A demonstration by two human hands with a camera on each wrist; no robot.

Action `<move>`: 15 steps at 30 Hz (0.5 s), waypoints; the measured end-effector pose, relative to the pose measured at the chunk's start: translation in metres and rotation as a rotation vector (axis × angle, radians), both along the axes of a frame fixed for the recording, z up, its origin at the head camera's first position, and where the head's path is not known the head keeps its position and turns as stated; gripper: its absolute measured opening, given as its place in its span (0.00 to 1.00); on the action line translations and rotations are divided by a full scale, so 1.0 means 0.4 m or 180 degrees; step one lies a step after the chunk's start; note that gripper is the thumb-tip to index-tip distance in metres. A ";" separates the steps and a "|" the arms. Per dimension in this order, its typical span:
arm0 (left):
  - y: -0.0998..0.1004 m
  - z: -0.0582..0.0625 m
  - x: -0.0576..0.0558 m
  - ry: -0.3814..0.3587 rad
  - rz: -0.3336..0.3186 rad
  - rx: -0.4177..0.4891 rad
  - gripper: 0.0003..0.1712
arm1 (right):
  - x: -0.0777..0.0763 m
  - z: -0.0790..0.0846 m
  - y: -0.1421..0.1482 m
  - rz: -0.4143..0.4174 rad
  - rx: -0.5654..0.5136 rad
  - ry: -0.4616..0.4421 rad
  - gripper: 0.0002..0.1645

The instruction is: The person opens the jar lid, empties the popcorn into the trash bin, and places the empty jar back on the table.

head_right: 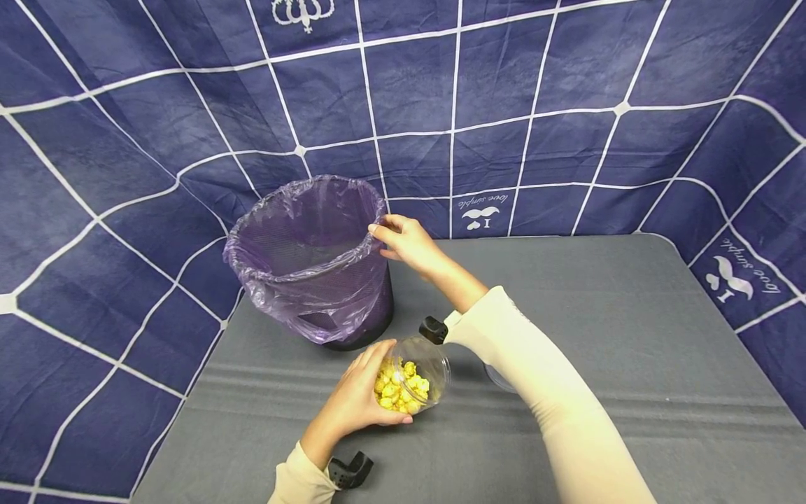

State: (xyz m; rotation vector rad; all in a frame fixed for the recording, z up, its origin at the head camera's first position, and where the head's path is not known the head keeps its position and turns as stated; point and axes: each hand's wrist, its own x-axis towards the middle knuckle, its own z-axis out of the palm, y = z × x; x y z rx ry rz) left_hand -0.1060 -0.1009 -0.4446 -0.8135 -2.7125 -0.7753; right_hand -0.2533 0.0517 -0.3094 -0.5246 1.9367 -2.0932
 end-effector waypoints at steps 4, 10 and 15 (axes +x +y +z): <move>-0.024 0.012 0.000 0.0048 0.0098 0.0123 0.64 | 0.002 -0.001 -0.003 -0.0035 -0.0072 -0.0083 0.27; -0.055 0.051 -0.006 0.0146 0.0154 0.0318 0.64 | 0.005 -0.002 -0.003 -0.0084 -0.0092 -0.0098 0.27; -0.076 0.104 -0.017 0.0264 0.0135 0.0439 0.63 | 0.004 -0.001 -0.005 -0.0060 -0.0119 -0.0119 0.27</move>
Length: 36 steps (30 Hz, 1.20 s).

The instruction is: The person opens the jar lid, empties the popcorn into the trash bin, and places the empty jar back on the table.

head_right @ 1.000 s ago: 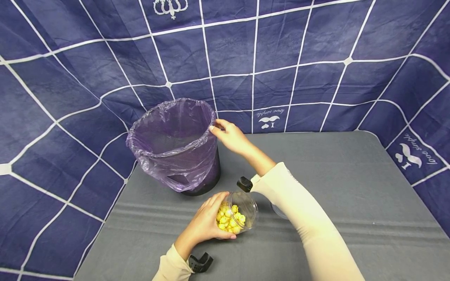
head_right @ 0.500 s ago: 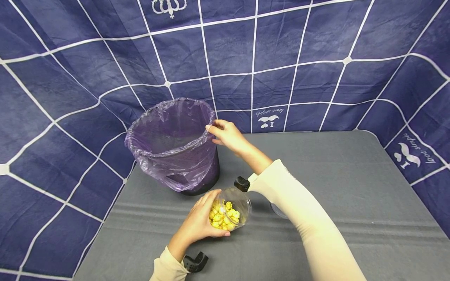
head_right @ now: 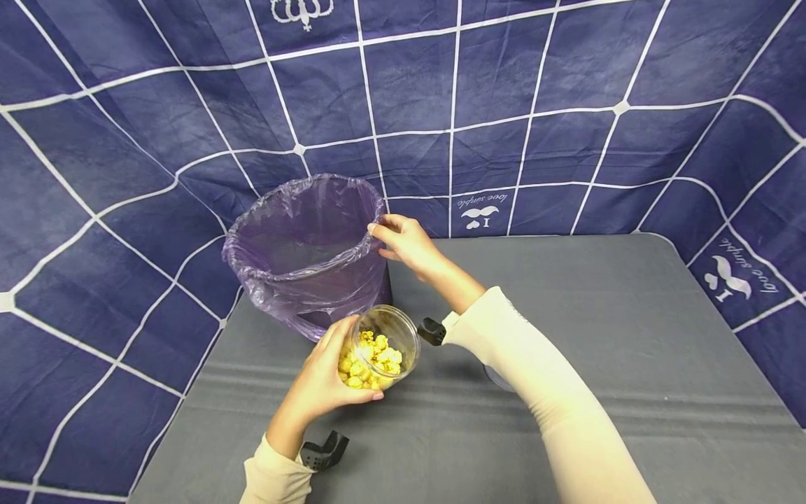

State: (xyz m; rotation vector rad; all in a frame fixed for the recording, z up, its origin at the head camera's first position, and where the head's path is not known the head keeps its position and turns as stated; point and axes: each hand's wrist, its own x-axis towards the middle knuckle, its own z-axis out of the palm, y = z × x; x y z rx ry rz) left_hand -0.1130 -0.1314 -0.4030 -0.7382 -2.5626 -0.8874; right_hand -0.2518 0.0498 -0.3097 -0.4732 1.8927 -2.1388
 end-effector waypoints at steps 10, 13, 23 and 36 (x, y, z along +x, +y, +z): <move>-0.029 0.118 0.006 0.0135 -0.0315 0.0460 0.64 | -0.005 -0.001 -0.003 0.0012 0.0082 -0.0008 0.26; -0.031 0.151 0.010 0.0306 -0.0376 0.0553 0.65 | -0.004 -0.003 -0.003 0.0015 0.0069 -0.0036 0.26; -0.044 0.292 -0.001 0.0780 -0.0213 0.1246 0.63 | -0.002 0.002 -0.002 -0.0075 0.0141 0.0012 0.24; -0.090 0.402 -0.076 0.0899 0.0451 0.1491 0.60 | -0.002 -0.005 -0.002 -0.0064 0.0053 -0.0043 0.28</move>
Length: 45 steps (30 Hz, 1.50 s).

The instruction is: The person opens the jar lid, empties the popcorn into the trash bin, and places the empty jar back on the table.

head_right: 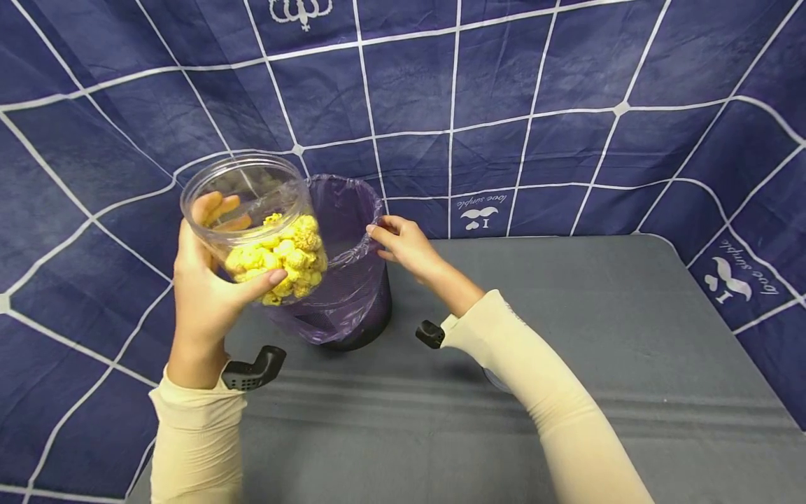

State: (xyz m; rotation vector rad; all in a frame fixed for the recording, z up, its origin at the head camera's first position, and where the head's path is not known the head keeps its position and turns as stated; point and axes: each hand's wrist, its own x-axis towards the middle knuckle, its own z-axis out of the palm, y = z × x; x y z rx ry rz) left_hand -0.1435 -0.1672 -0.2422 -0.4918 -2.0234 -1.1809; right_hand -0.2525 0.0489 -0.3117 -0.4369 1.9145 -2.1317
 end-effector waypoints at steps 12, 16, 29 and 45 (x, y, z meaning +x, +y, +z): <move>-0.026 0.094 -0.108 -0.0482 0.0340 -0.0501 0.57 | -0.003 -0.001 -0.002 -0.0021 -0.0009 0.0008 0.27; -0.046 0.110 -0.152 -0.0625 0.0471 -0.0911 0.57 | -0.004 -0.002 -0.002 -0.0030 -0.0035 0.0010 0.27; -0.060 0.156 -0.235 -0.1362 0.0540 -0.2303 0.64 | 0.004 0.003 -0.002 -0.0064 -0.0025 -0.0012 0.27; -0.063 0.129 -0.297 -0.1572 0.0471 -0.3609 0.70 | 0.005 -0.002 -0.006 -0.0065 -0.0085 -0.0043 0.27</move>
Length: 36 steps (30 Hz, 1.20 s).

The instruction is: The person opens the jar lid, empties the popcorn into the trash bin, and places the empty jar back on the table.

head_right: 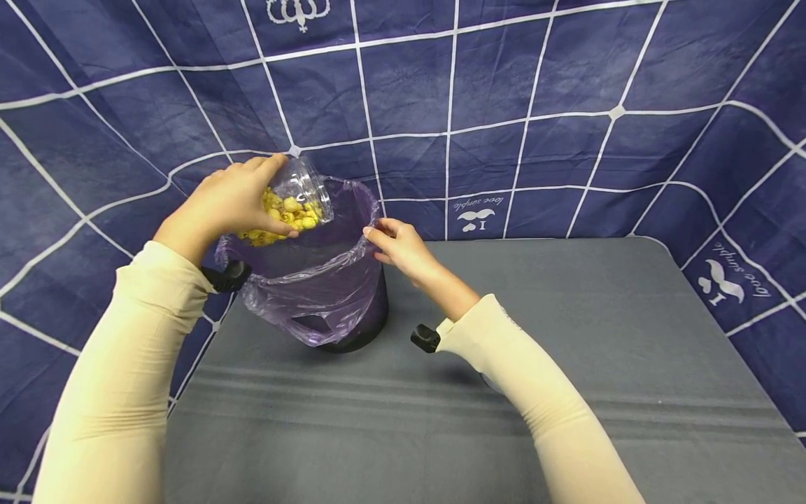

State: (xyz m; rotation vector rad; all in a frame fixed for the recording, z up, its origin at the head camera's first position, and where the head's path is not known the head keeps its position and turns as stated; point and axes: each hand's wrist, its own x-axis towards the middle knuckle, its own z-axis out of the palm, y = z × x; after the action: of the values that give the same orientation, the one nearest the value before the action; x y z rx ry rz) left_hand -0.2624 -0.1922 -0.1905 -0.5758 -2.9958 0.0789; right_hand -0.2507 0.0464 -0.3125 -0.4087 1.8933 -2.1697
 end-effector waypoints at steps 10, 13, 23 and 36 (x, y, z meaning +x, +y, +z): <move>0.018 -0.003 0.010 0.0249 -0.0346 -0.0683 0.61 | -0.001 -0.001 -0.001 -0.0008 -0.0022 -0.0009 0.29; 0.024 -0.003 0.011 0.0327 -0.0379 -0.0865 0.60 | -0.002 -0.002 -0.001 -0.0006 -0.0008 0.0001 0.29; 0.055 -0.009 0.035 0.0996 -0.0511 -0.1352 0.37 | -0.001 -0.002 0.001 -0.0005 -0.0063 0.0062 0.29; 0.067 -0.014 0.048 0.1486 -0.0556 -0.1563 0.29 | -0.002 0.000 0.000 0.0018 -0.0087 -0.0029 0.28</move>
State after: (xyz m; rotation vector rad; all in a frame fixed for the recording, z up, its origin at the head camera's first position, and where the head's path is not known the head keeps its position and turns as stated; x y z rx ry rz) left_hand -0.2431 -0.1654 -0.1960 -0.7343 -2.4534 0.8265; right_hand -0.2516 0.0466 -0.3125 -0.4080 1.8574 -2.1921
